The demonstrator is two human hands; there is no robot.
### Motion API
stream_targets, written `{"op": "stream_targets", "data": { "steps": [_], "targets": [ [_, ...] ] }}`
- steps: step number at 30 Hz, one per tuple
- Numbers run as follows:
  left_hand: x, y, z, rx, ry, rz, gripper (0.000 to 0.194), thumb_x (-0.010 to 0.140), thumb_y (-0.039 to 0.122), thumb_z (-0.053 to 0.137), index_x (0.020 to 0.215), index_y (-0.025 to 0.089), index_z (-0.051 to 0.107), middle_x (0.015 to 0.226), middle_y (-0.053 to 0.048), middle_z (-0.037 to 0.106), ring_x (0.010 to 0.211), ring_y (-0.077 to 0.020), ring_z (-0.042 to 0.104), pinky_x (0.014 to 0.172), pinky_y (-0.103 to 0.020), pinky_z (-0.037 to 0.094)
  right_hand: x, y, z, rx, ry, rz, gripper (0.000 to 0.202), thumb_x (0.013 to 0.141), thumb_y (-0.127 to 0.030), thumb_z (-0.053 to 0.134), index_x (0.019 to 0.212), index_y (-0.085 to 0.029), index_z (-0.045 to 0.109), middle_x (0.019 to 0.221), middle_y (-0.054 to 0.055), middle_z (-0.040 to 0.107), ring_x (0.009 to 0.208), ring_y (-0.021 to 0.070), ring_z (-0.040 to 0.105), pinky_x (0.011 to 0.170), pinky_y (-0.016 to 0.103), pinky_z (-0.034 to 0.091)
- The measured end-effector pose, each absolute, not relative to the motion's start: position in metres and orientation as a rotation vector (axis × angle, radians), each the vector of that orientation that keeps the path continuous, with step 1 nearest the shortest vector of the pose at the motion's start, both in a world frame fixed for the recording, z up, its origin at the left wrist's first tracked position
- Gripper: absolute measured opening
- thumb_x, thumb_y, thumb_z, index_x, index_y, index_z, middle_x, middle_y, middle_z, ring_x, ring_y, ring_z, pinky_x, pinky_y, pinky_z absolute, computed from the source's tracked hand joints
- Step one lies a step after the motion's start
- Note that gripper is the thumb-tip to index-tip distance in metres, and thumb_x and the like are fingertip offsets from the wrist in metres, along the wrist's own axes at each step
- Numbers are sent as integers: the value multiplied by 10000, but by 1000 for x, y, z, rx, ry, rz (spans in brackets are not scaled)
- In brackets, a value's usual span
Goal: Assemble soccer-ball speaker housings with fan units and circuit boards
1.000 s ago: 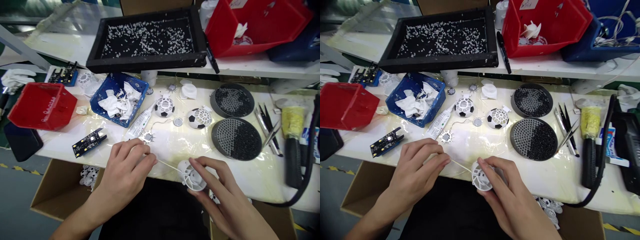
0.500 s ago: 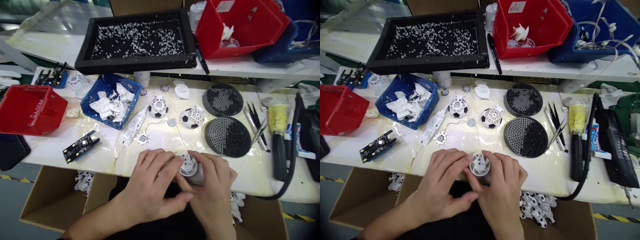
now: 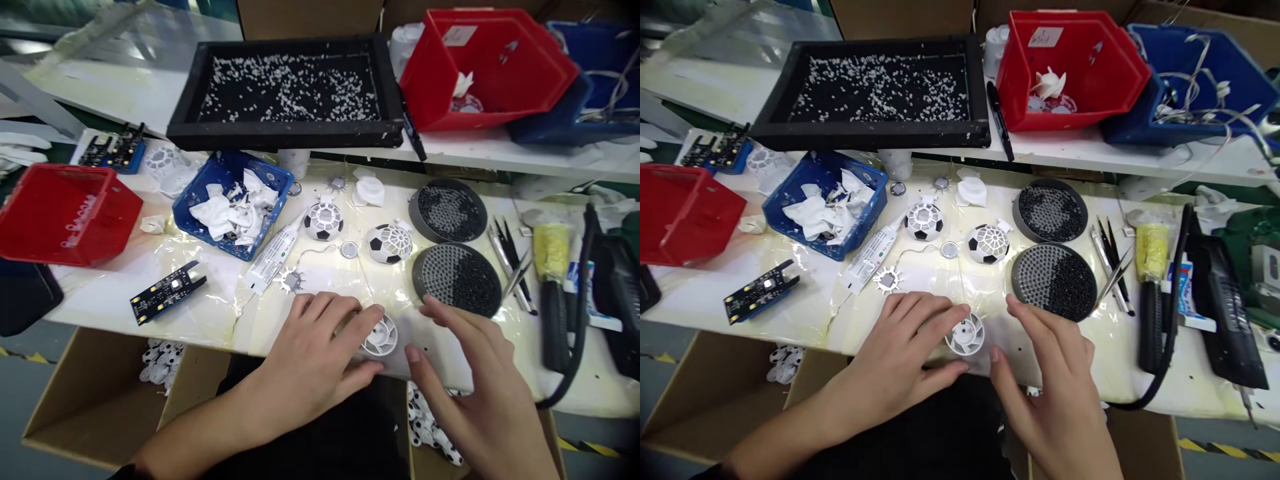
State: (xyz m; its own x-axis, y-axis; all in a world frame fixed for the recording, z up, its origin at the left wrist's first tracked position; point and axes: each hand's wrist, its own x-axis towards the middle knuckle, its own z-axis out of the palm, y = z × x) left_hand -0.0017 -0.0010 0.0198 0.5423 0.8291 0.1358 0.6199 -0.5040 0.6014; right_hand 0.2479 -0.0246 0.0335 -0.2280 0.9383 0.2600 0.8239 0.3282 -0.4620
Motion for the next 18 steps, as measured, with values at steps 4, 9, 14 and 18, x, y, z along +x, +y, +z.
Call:
{"op": "stream_targets", "data": {
  "steps": [4, 9, 14, 18],
  "targets": [
    [3, 2, 18, 2284, 1193, 569, 494, 1103, 447, 691, 1524, 235, 542, 1402, -56, 707, 1263, -283, 613, 1037, -469, 421, 241, -11, 47, -1546, -2085, 254, 462, 1096, -293, 683, 1547, -229, 604, 1343, 92, 701, 1240, 256, 679, 1121, 390, 462],
    [3, 6, 17, 2224, 1214, 593, 474, 1036, 464, 760, 1403, 207, 603, 1311, -57, 735, 1230, -304, 622, 1029, -491, 448, 217, 24, 73, -1308, -2325, 181, 324, 1107, -259, 670, 1427, -216, 652, 1229, 60, 733, 1111, 224, 697, 980, 368, 494],
    [-4, 4, 13, 2330, 1147, 653, 467, 1015, 457, 744, 1353, 148, 655, 1366, -134, 758, 1315, -365, 633, 1085, -522, 496, 173, 72, 82, -1138, -2611, 281, 228, 1129, -254, 600, 1329, -200, 694, 1156, 56, 781, 1051, 243, 743, 888, 390, 550],
    [-9, 1, 5, 2430, 988, 703, 393, 1067, 431, 638, 1320, 137, 697, 1313, -162, 803, 1310, -401, 693, 1125, -570, 518, 133, 93, 80, -1297, -2799, 356, 254, 1051, -358, 743, 1232, -179, 746, 1124, 88, 800, 981, 290, 774, 795, 411, 571]
  ]
}}
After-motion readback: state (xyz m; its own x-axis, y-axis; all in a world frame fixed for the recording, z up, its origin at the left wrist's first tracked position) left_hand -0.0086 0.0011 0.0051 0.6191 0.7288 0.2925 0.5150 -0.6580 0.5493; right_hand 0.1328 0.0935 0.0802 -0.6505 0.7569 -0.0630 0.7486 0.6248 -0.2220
